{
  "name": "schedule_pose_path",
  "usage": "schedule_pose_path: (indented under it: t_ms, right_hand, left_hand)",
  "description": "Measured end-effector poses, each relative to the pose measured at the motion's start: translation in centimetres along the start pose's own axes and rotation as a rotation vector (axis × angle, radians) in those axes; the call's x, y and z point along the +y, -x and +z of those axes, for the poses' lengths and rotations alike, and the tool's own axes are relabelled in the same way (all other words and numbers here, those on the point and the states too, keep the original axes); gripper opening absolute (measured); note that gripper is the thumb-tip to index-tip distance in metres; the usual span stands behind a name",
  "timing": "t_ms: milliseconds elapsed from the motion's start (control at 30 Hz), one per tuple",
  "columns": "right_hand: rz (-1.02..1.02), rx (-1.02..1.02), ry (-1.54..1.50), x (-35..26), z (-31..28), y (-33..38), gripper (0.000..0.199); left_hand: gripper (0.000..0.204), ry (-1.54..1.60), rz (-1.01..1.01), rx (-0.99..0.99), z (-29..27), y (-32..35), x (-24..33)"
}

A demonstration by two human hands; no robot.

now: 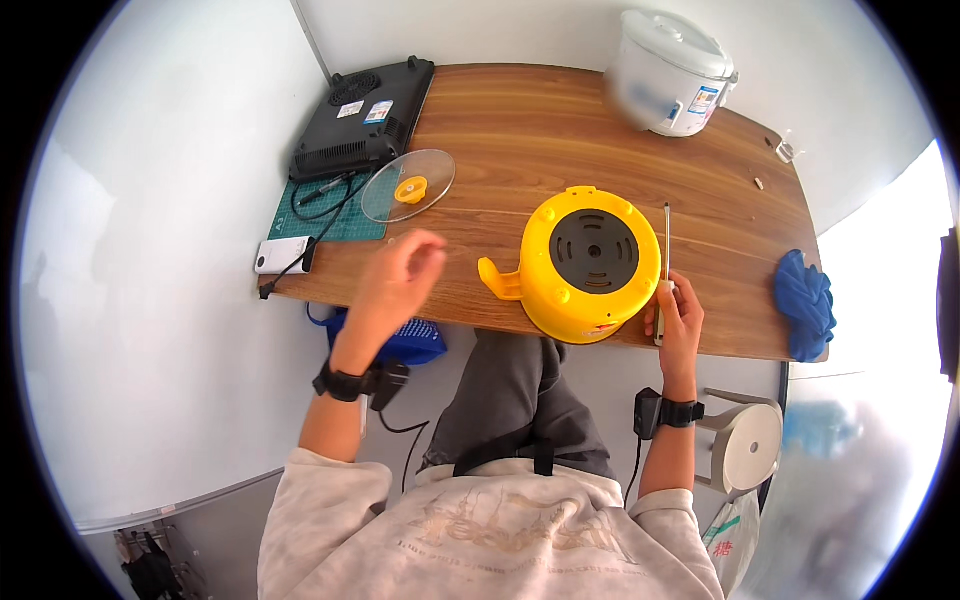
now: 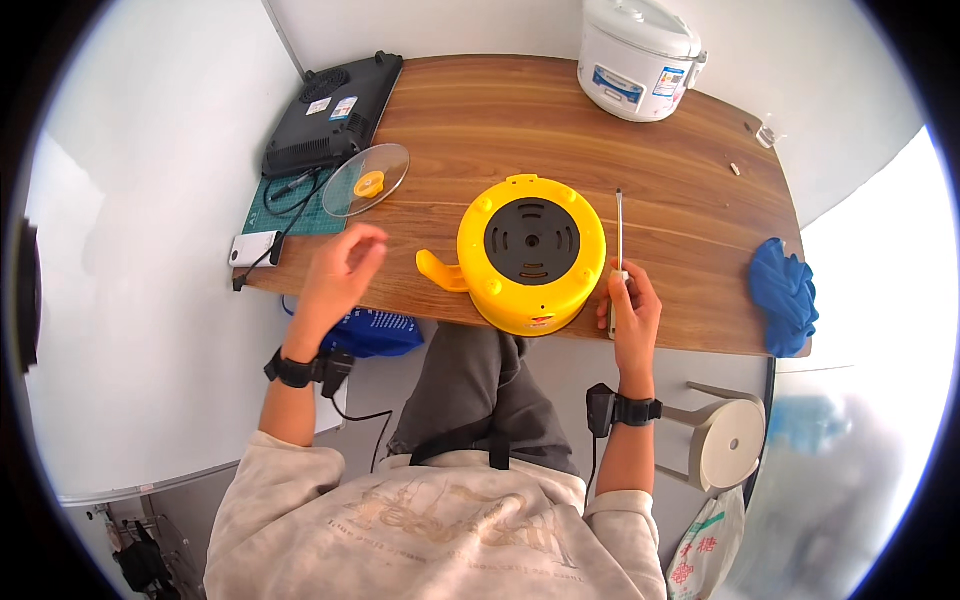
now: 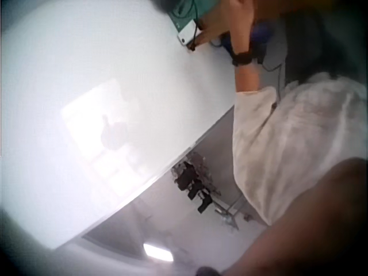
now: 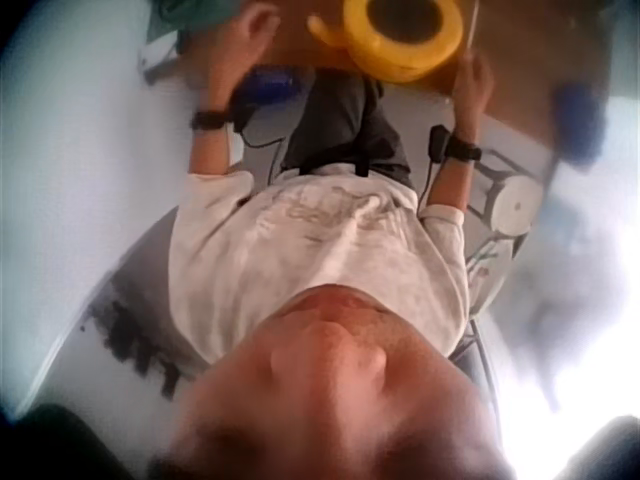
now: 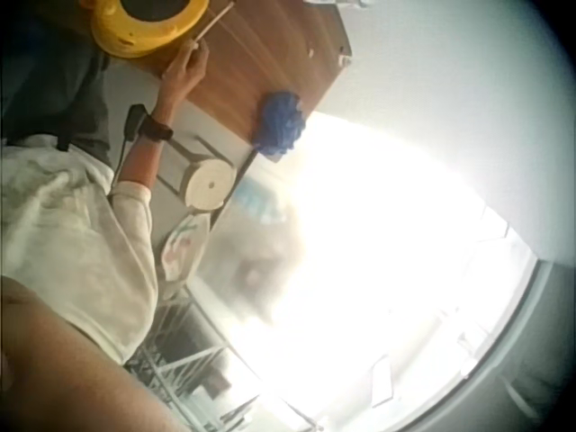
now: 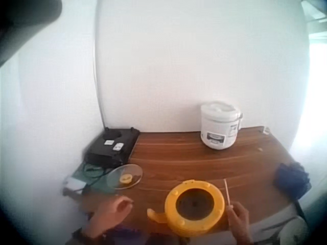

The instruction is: The person uses a screwdriver to tighten a screw on a glass lid, then places the lid on a yellow pot. They then use the screwdriver to tighten screws on the bottom of the pot. Finally, they wipe the table with a blue cloth.

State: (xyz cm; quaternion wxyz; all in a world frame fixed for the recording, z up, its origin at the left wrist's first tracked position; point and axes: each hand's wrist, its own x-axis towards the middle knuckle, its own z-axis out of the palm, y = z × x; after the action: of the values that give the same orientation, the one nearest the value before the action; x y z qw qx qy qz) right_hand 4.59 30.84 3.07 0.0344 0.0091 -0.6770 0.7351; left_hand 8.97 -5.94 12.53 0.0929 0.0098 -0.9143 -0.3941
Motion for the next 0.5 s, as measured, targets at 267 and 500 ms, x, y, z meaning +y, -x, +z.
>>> schedule_pose_path:
  t_ms: [267, 500]
  right_hand:
    - [0.003, -0.006, 0.003, 0.0, -0.1, 0.0, 0.029]
    - [0.008, -0.006, 0.008, 0.1, -0.3, -0.1, 0.030]
  left_hand:
    - [0.024, -0.284, -0.023, 0.157, -1.3, 0.1, -10.5]
    - [0.029, -0.367, -0.030, 0.193, 0.3, -1.4, -11.1]
